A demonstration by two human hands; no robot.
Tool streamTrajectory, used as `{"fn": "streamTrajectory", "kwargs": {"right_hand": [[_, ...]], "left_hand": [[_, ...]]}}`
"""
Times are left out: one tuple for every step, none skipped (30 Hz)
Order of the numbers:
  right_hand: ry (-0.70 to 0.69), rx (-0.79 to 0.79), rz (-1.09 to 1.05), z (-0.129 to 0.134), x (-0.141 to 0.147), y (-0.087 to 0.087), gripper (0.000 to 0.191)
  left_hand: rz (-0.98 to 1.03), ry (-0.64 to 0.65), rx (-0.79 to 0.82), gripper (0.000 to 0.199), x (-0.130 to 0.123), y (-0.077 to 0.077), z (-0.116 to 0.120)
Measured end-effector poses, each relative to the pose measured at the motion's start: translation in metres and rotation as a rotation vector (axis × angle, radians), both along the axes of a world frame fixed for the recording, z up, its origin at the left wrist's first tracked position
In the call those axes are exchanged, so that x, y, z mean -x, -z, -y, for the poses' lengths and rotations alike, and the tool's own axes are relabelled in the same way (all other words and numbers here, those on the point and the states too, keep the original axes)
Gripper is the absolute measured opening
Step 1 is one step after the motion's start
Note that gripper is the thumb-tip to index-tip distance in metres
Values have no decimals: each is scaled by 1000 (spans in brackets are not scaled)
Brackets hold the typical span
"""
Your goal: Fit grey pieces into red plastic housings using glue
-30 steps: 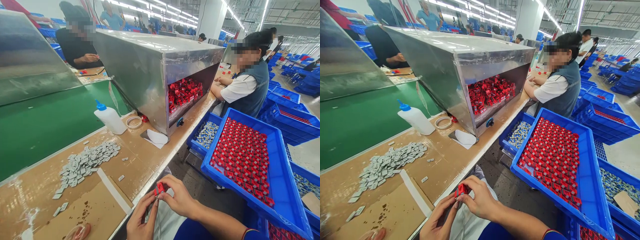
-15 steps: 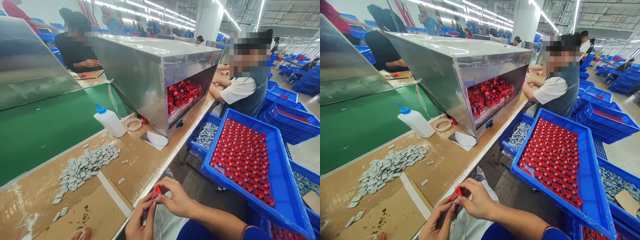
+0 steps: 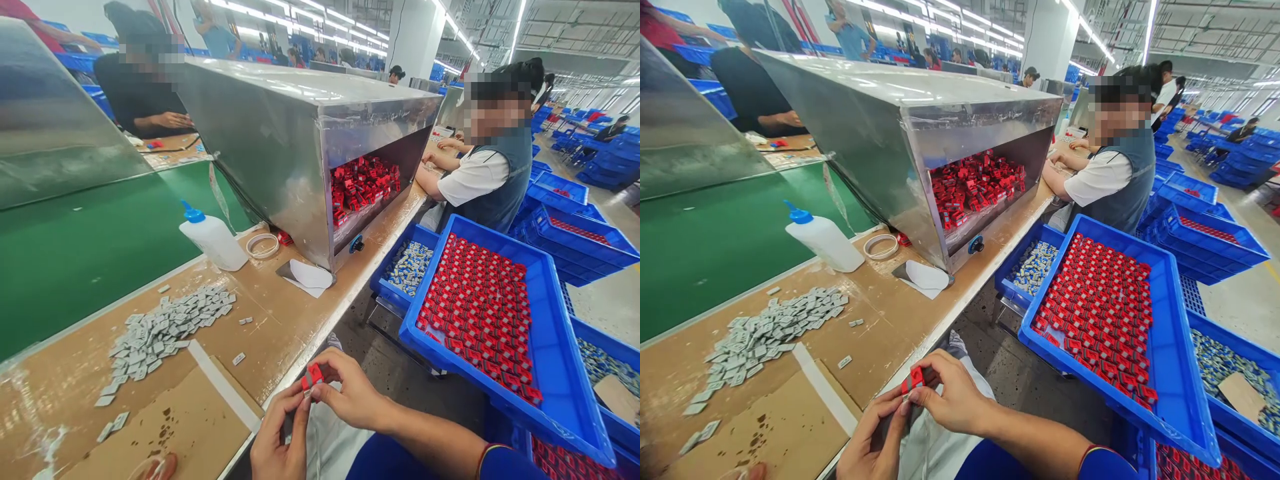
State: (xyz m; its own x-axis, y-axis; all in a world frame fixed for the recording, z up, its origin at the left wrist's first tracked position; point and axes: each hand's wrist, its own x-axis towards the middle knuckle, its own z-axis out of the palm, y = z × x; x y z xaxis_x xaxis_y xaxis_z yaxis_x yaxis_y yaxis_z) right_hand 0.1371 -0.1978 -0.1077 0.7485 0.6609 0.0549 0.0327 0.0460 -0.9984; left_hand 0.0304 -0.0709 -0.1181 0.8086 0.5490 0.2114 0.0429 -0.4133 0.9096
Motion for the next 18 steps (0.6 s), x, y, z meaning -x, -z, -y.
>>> {"fn": "streamTrajectory", "kwargs": {"right_hand": [[-17, -57, -112, -2, 0, 1, 48], [-35, -118, -225, -4, 2, 2, 55], [-50, -176, -328, -6, 4, 3, 60], [-56, -231, -419, -9, 7, 5, 64], [-47, -284, -499, -12, 10, 6, 65], [-27, -335, -573, -14, 14, 6, 66], [-6, -379, -643, -16, 18, 7, 65], [10, -418, -706, -18, 22, 8, 64], [16, -449, -754, -19, 25, 9, 61], [12, -467, -781, -20, 27, 11, 59], [-9, -465, -785, -19, 28, 13, 57], [-42, -444, -767, -18, 27, 15, 56], [-74, -400, -723, -15, 26, 17, 58], [-91, -338, -648, -12, 23, 18, 60], [-80, -267, -536, -8, 19, 19, 60], [-41, -201, -393, -4, 15, 19, 58], [15, -145, -235, 0, 10, 17, 54], [73, -98, -83, 4, 6, 14, 46]], "left_hand": [[11, -27, -13, 25, 0, -4, 2], [24, -45, -28, 26, 0, -6, 4], [34, -50, -48, 26, 0, -8, 6], [40, -41, -71, 26, 0, -7, 7], [47, -23, -97, 28, 0, -5, 7], [55, -3, -121, 30, 1, -2, 8], [63, 17, -143, 32, 2, 3, 7], [71, 30, -158, 33, 2, 8, 7], [81, 31, -163, 32, 3, 14, 7], [92, 20, -156, 32, 3, 19, 6], [98, -4, -138, 34, 3, 23, 5], [100, -39, -108, 37, 2, 25, 3], [94, -64, -74, 40, 2, 27, 0], [84, -73, -44, 43, 1, 27, -3], [71, -55, -25, 45, 0, 26, -8], [60, -7, -18, 45, -2, 24, -14], [55, 68, -22, 44, -3, 22, -20], [54, 156, -31, 42, -5, 19, -25]]}}
